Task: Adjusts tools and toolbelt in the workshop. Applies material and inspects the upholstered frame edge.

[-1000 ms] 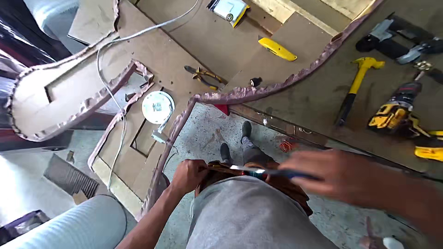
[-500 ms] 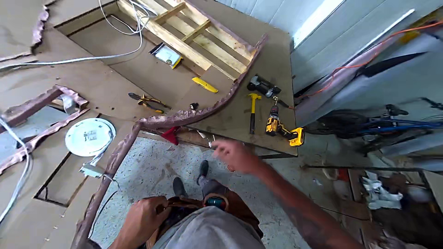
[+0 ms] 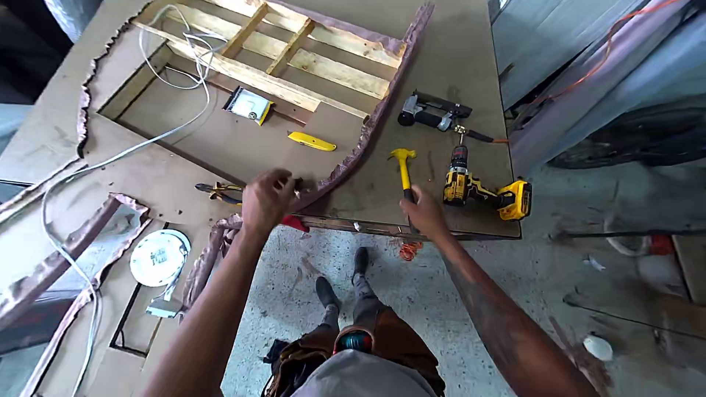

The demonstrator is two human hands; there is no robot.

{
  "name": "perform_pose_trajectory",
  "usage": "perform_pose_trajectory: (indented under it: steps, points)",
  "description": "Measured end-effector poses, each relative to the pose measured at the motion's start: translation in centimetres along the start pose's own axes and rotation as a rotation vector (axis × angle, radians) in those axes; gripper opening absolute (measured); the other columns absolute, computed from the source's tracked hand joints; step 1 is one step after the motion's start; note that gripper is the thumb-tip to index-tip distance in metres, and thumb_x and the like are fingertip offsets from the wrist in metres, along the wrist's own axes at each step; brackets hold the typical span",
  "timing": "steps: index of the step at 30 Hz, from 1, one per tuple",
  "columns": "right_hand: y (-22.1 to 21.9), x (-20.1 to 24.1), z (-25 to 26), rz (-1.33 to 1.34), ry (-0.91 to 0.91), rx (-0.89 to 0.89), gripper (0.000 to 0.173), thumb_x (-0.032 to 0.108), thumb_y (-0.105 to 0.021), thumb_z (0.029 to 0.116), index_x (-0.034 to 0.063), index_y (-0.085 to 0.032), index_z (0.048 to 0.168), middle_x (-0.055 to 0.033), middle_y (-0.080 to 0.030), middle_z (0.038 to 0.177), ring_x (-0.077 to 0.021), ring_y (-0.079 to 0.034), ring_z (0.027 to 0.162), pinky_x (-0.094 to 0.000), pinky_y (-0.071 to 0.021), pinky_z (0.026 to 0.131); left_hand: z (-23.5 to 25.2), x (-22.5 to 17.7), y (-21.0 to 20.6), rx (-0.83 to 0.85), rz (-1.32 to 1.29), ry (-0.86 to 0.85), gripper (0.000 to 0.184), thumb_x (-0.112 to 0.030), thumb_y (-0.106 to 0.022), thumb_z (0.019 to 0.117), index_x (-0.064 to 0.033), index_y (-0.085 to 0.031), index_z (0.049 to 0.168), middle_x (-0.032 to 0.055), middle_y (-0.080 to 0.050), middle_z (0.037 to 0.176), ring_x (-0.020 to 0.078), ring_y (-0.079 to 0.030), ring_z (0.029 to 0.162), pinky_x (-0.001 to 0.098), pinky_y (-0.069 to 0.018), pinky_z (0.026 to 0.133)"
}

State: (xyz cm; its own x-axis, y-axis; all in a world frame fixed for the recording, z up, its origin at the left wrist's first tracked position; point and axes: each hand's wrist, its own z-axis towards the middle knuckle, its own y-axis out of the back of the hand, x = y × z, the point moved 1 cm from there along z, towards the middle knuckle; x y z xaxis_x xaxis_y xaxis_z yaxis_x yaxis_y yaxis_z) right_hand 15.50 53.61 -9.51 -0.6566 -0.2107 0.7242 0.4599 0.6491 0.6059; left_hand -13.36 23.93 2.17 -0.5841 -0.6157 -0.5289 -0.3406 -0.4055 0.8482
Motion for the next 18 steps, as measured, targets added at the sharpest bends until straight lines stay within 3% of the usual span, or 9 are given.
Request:
perform_pose_trajectory:
  steps: [3,5,7,8,11,13,15,18]
  points:
    - [-1.2,-5.7,-11.6,0.201,0.078,0.334,0.044,0.034,-0.06,0.1022,0.0237,-0.051,0.144,-0.0067,-0.068,0.088,-0.0223,-0.064,0.061,-0.0432,-0.0588,0.054,4.2,-0.3,-2.1,0.077,0.038,0.026,0.045,-0.048,-0.067,0.0954,-0.0189,-0.068,0.129,0.0084,-0.069,0.124,0.0309,-0.064,0.116,0.0586,-0.0526,0.098]
    - [-1.7,-10.9,-17.7,0.083,0.065,0.52,0.045,0.044,-0.061,0.1011,0.0275,-0.057,0.142,-0.0026,-0.071,0.093,-0.0179,-0.067,0.068,-0.0428,-0.0603,0.062,4.2,0.0,-3.4,0.068,0.07,0.047,0.05,-0.047,-0.072,0.091,-0.0204,-0.066,0.133,0.0096,-0.064,0.132,0.0335,-0.059,0.124,0.0583,-0.0499,0.102]
    - [-3.6,-15.0,-20.3,0.001,-0.028,0.633,0.048,0.052,-0.061,0.0991,0.031,-0.059,0.142,-0.0004,-0.073,0.099,-0.015,-0.069,0.077,-0.0432,-0.061,0.07,3.2,0.3,-3.5,-0.059,0.08,0.011,0.052,-0.049,-0.072,0.0907,-0.0216,-0.065,0.134,0.0053,-0.06,0.139,0.0283,-0.055,0.13,0.0512,-0.0475,0.108]
    - [-5.0,-16.4,-20.6,0.011,-0.128,0.664,0.048,0.048,-0.061,0.0989,0.0279,-0.06,0.142,-0.0026,-0.073,0.101,-0.0166,-0.07,0.079,-0.044,-0.0609,0.073,2.4,0.3,-3.4,-0.138,0.055,-0.028,0.049,-0.049,-0.07,0.092,-0.0217,-0.066,0.133,0.003,-0.059,0.141,0.0245,-0.054,0.131,0.0467,-0.0461,0.11]
    - [-10.0,-18.9,-17.5,0.104,-0.429,0.611,0.043,0.036,-0.056,0.1045,0.0067,-0.058,0.136,-0.0126,-0.068,0.089,-0.0227,-0.064,0.066,-0.0424,-0.0569,0.06,-1.4,-0.1,-3.8,-0.25,-0.102,-0.089,0.038,-0.042,-0.067,0.0959,-0.021,-0.069,0.128,0.0006,-0.059,0.142,0.0194,-0.052,0.133,0.0417,-0.0459,0.11]
    - [-12.9,-19.1,-14.3,0.131,-0.595,0.551,0.039,0.031,-0.056,0.1044,-0.0002,-0.057,0.128,-0.0137,-0.065,0.086,-0.0224,-0.064,0.067,-0.0419,-0.0581,0.064,-5.1,-0.1,-3.8,-0.236,-0.195,-0.075,0.032,-0.039,-0.067,0.0972,-0.0207,-0.071,0.124,0.0007,-0.059,0.141,0.0191,-0.052,0.134,0.043,-0.0459,0.111]
    - [-15.6,-20.3,-11.7,0.125,-0.702,0.54,0.033,0.027,-0.058,0.1017,-0.0012,-0.058,0.119,-0.0104,-0.062,0.081,-0.0186,-0.062,0.063,-0.0373,-0.0566,0.06,-9.2,0.8,-3.5,-0.183,-0.272,-0.062,0.029,-0.033,-0.067,0.0973,-0.0192,-0.072,0.122,0.0004,-0.059,0.141,0.0175,-0.053,0.133,0.0417,-0.0489,0.108]
    - [-18.1,-20.6,-9.1,0.121,-0.768,0.607,0.028,0.032,-0.06,0.0996,0.0039,-0.063,0.101,-0.0046,-0.059,0.073,-0.0136,-0.056,0.058,-0.0307,-0.051,0.054,-15.0,3.9,-2.7,-0.087,-0.359,-0.031,0.024,-0.028,-0.067,0.0987,-0.0166,-0.073,0.119,-0.0002,-0.063,0.136,0.013,-0.059,0.126,0.0382,-0.0561,0.1]
